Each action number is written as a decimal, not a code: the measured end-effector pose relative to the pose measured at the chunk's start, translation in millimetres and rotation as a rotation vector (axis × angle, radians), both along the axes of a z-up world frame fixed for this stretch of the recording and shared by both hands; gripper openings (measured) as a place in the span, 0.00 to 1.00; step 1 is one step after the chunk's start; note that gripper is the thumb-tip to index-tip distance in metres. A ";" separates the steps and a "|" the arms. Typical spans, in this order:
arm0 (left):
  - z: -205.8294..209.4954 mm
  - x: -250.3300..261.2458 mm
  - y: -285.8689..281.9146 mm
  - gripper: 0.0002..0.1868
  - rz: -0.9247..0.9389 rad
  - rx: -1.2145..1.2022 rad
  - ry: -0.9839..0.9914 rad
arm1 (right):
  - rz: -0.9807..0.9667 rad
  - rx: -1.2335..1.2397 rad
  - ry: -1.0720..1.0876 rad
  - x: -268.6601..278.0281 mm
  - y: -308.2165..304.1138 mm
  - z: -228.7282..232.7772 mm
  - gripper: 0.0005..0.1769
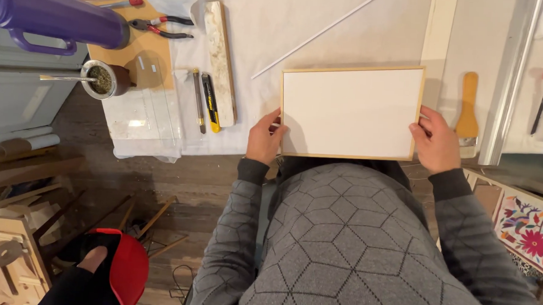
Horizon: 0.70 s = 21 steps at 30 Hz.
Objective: Framing a piece of artwork by cleaning the frame components and using a staple gun to secure the assembly.
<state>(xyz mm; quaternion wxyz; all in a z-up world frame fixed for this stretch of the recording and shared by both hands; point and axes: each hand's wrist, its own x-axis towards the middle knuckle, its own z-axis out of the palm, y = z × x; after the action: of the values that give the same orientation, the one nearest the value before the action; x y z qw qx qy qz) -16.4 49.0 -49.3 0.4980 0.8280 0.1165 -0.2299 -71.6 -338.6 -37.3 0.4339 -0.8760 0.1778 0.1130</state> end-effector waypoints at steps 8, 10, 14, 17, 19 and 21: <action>-22.0 7.6 9.8 0.26 -0.004 0.037 -0.080 | -0.020 0.004 0.015 15.1 10.0 -19.9 0.24; -30.4 7.7 12.8 0.26 -0.004 0.031 -0.087 | 0.018 -0.072 -0.016 16.6 12.5 -21.1 0.24; -27.6 12.0 11.7 0.26 -0.007 0.061 -0.118 | 0.041 -0.112 -0.053 16.3 15.6 -30.8 0.23; -35.0 13.5 12.5 0.26 -0.015 0.074 -0.121 | 0.050 -0.147 -0.060 20.3 18.2 -29.6 0.23; -39.3 12.9 13.1 0.25 -0.024 0.078 -0.118 | 0.048 -0.163 -0.044 22.4 18.5 -29.3 0.23; -41.0 15.4 13.9 0.25 -0.033 0.086 -0.122 | 0.047 -0.177 -0.033 27.1 20.0 -28.9 0.23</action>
<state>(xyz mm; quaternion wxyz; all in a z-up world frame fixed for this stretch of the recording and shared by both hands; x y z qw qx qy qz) -1.0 62.8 -90.3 0.4644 0.8628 0.0821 -0.1818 -44.5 -318.6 -66.2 0.3548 -0.9167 0.1591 0.0925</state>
